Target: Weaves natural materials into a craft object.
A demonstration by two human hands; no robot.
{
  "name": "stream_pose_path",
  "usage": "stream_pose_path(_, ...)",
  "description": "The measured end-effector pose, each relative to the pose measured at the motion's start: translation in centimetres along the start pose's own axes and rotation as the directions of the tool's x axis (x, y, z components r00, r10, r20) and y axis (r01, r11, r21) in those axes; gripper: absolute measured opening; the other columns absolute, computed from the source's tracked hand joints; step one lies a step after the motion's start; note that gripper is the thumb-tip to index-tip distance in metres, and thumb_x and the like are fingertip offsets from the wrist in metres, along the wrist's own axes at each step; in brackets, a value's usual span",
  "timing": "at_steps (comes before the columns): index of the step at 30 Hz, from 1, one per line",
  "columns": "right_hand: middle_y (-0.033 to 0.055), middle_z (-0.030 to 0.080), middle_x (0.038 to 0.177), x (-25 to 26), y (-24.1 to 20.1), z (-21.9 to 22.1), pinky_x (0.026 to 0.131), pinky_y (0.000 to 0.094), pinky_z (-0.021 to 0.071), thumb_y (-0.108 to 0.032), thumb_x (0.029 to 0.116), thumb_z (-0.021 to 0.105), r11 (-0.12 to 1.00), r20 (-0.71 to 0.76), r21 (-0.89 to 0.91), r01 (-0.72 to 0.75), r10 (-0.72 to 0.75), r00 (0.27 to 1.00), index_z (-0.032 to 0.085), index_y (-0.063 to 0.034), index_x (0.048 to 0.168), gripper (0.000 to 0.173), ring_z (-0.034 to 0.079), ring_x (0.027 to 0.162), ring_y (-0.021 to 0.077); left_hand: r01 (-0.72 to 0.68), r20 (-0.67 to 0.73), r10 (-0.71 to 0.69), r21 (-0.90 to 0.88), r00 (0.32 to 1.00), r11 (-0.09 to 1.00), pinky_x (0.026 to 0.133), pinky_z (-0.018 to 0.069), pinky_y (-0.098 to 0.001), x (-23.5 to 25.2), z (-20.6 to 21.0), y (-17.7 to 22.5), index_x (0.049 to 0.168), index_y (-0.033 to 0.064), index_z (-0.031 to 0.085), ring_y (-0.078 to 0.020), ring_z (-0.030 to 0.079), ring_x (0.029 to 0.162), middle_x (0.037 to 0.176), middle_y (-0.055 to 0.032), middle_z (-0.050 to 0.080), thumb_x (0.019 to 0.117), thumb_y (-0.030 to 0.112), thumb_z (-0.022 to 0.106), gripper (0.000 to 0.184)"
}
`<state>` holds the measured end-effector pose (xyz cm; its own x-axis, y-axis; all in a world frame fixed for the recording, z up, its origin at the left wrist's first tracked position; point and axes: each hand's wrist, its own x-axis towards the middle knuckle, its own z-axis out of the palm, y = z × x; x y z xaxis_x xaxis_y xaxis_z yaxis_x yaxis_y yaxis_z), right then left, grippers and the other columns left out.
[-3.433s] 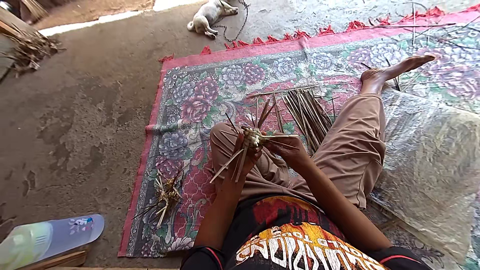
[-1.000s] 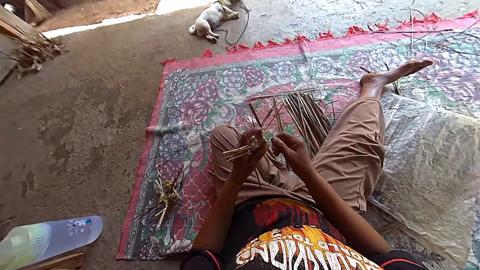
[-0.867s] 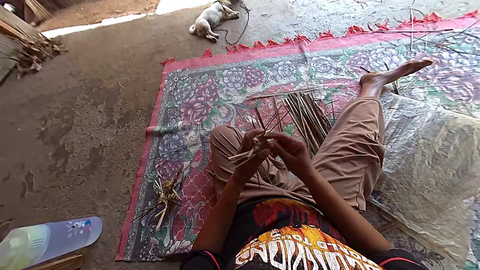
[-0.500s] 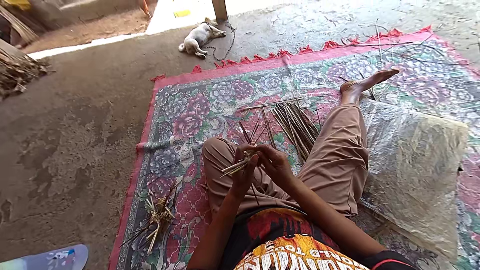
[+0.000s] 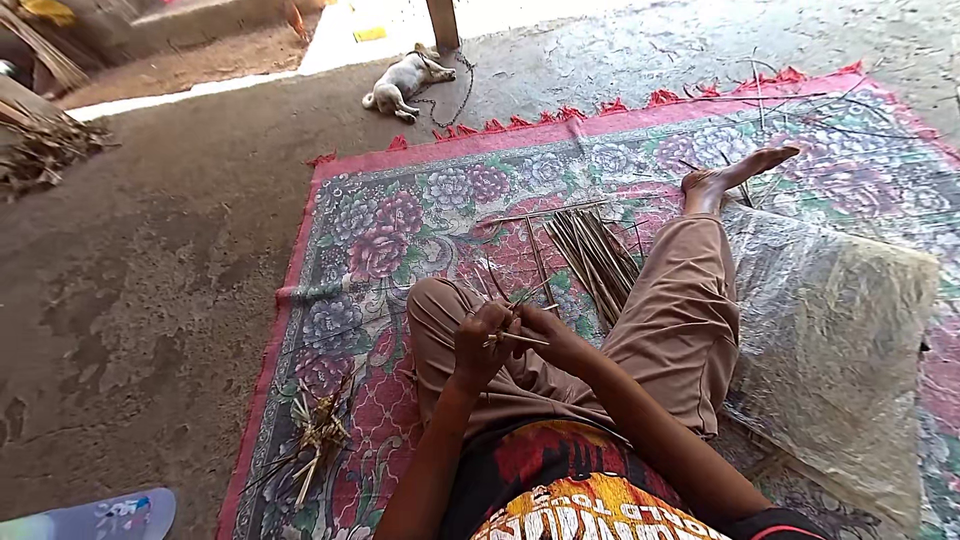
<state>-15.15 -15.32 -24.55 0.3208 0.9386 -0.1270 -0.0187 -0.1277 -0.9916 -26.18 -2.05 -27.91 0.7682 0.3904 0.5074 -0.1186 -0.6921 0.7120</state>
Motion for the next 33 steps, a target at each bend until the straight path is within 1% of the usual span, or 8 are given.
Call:
stream_pose_path(2, 0.0017, 0.062, 0.082, -0.2, -0.3, -0.5, 0.075, 0.0276, 0.0583, -0.008, 0.1046, 0.045, 0.981, 0.026, 0.188, -0.044, 0.040, 0.999, 0.054, -0.0007, 0.099, 0.013, 0.065, 0.073, 0.0086, 0.096, 0.033, -0.091, -0.374, 0.995, 0.923, 0.087, 0.0548, -0.0284, -0.3, 0.3, 0.0, 0.088, 0.0055, 0.061, -0.0093, 0.066, 0.099, 0.101, -0.0044, 0.069, 0.0988, 0.015, 0.058, 0.015)
stream_pose_path(4, 0.0002, 0.062, 0.082, -0.4, -0.7, -0.9, 0.077, 0.0298, 0.0594, -0.007, 0.1038, 0.042, 0.939, 0.024, 0.339, -0.057, 0.052, 0.998, 0.053, -0.0042, 0.095, 0.014, 0.066, 0.074, 0.0095, 0.245, 0.040, -0.295, -0.669, 0.955, 0.702, 0.084, 0.0568, -0.0265, -0.5, 0.9, 1.1, 0.094, 0.0099, 0.059, -0.0071, 0.066, 0.098, 0.108, -0.0006, 0.068, 0.0990, 0.011, 0.052, 0.009)
stream_pose_path(7, 0.0024, 0.066, 0.084, -0.3, -0.6, -0.8, 0.077, 0.0306, 0.0599, -0.006, 0.1046, 0.044, 0.901, -0.081, 0.434, 0.009, 0.029, 0.996, 0.055, -0.0027, 0.102, 0.012, 0.068, 0.075, 0.0114, 0.266, 0.021, -0.376, -0.743, 0.926, 0.614, 0.085, 0.0559, -0.0272, -0.2, 1.6, 1.9, 0.099, 0.0119, 0.056, -0.0090, 0.065, 0.102, 0.116, -0.0020, 0.067, 0.1004, 0.014, 0.048, 0.008)
stream_pose_path(13, 0.0035, 0.067, 0.082, 0.0, -0.4, -0.4, 0.076, 0.0278, 0.0578, -0.005, 0.1000, 0.059, 0.942, -0.231, 0.284, 0.178, -0.113, 0.966, 0.060, 0.0003, 0.100, 0.006, 0.066, 0.075, 0.0101, 0.179, -0.083, -0.313, -0.672, 0.946, 0.718, 0.077, 0.0526, -0.0196, 0.1, 2.8, 2.3, 0.101, 0.0087, 0.052, -0.0026, 0.062, 0.096, 0.121, -0.0019, 0.061, 0.1024, 0.014, 0.047, 0.007)
stream_pose_path(16, -0.0025, 0.060, 0.075, -0.1, -0.6, -0.2, 0.068, 0.0238, 0.0530, -0.008, 0.0981, 0.061, 0.964, -0.142, 0.232, 0.134, -0.103, 0.984, 0.058, -0.0051, 0.090, 0.009, 0.060, 0.067, 0.0058, 0.104, -0.167, -0.245, -0.585, 0.955, 0.805, 0.086, 0.0531, -0.0229, 0.1, 2.8, 1.6, 0.090, 0.0072, 0.056, -0.0064, 0.061, 0.107, 0.120, -0.0047, 0.062, 0.1030, 0.016, 0.048, 0.017)
stream_pose_path(21, -0.0027, 0.057, 0.072, -0.2, -0.2, 0.9, 0.065, 0.0269, 0.0547, -0.006, 0.0986, 0.057, 0.935, -0.137, 0.350, 0.063, -0.016, 0.990, 0.058, -0.0054, 0.090, 0.009, 0.056, 0.060, 0.0072, 0.050, -0.230, -0.177, -0.471, 0.957, 0.881, 0.079, 0.0521, -0.0186, 0.0, 2.4, 0.9, 0.087, 0.0058, 0.057, -0.0011, 0.061, 0.091, 0.104, -0.0013, 0.065, 0.1032, 0.012, 0.050, 0.019)
stream_pose_path(27, -0.0042, 0.056, 0.070, -0.3, -0.3, 0.6, 0.064, 0.0263, 0.0541, -0.010, 0.1000, 0.053, 0.845, -0.021, 0.533, -0.050, 0.072, 0.997, 0.061, -0.0085, 0.089, 0.014, 0.055, 0.060, 0.0064, -0.027, -0.238, -0.049, -0.308, 0.970, 0.951, 0.083, 0.0551, -0.0265, 0.2, 2.3, 0.6, 0.084, 0.0068, 0.059, -0.0115, 0.065, 0.100, 0.107, -0.0078, 0.067, 0.1041, 0.028, 0.054, 0.030)
stream_pose_path(33, 0.0006, 0.062, 0.075, -0.3, 0.2, 0.7, 0.067, 0.0257, 0.0546, -0.006, 0.1014, 0.052, 0.881, -0.133, 0.473, -0.006, 0.078, 0.988, 0.061, -0.0025, 0.095, 0.011, 0.059, 0.064, 0.0075, -0.057, -0.146, 0.051, -0.041, 0.988, 0.998, 0.090, 0.0527, -0.0369, 0.5, 1.5, 1.1, 0.088, 0.0066, 0.061, -0.0216, 0.062, 0.110, 0.116, -0.0125, 0.065, 0.1053, 0.034, 0.052, 0.034)
